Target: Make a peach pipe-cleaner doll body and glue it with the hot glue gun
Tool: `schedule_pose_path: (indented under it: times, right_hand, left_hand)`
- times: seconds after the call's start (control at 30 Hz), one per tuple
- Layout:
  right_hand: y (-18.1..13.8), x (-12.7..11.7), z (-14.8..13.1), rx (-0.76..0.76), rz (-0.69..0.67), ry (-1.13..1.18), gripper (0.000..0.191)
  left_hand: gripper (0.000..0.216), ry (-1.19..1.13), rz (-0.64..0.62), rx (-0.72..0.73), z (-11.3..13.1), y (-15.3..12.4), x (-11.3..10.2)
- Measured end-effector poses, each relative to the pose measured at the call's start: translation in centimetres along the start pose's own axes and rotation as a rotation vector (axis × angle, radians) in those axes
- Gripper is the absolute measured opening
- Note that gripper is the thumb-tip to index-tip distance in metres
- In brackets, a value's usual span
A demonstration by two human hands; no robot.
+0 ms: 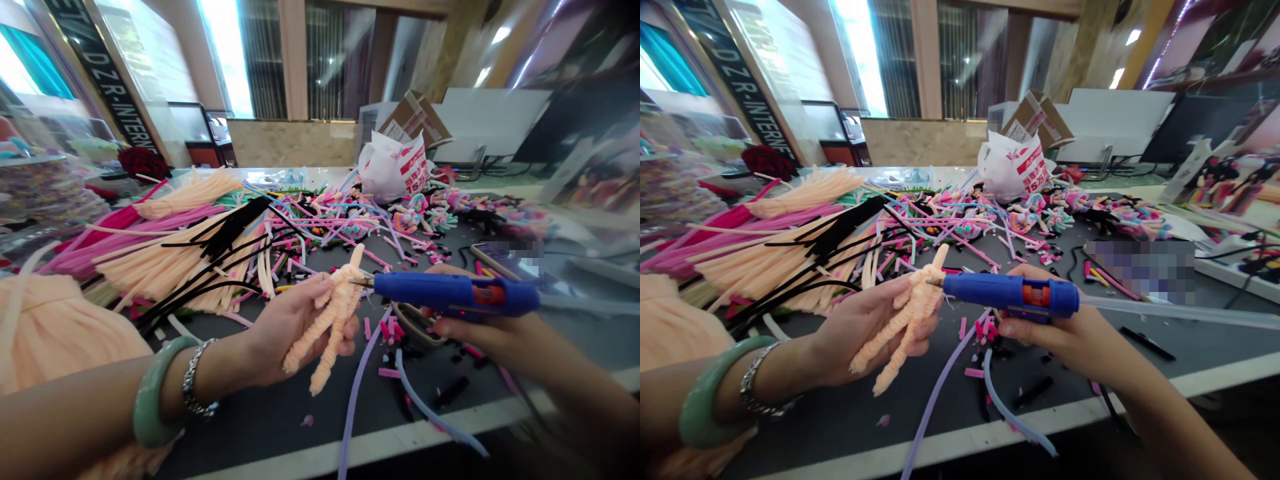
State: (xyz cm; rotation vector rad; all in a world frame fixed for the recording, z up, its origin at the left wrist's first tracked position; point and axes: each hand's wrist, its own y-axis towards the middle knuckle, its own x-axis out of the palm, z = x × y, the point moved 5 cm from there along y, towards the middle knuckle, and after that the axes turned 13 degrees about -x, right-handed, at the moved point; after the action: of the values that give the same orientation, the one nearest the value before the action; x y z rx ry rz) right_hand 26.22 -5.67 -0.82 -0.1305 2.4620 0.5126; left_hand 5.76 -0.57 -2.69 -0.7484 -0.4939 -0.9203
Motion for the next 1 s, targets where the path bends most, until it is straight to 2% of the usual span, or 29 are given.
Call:
schedule_pose_path:
  times: [0.13,0.33,0.67,0.83,1.0]
  right_hand:
    - [-0.11,-0.13,0.23,0.048,0.055,0.015,0.051]
    - [0.11,-0.16,0.03,0.03,0.037,0.003,0.031]
    - [0.45,-0.22,0.18,0.032,0.055,-0.04,0.032]
    - [0.16,-0.01,0.15,0.051,0.005,0.059,0.031]
    - [0.15,-0.14,-0.21,0.05,0.001,0.062,0.029]
  left_hand:
    - [0.026,-0.002,0.008,0.016,0.05,-0.05,0.03]
    - [0.018,-0.008,0.012,0.033,0.07,-0.15,0.21]
    - [0.013,0.054,-0.023,0.078,0.16,-0.1,0.28]
    - [0.017,0.055,-0.021,0.076,0.07,-0.3,0.29]
    - [0.027,0.032,-0.039,0.043,0.08,-0.18,0.32]
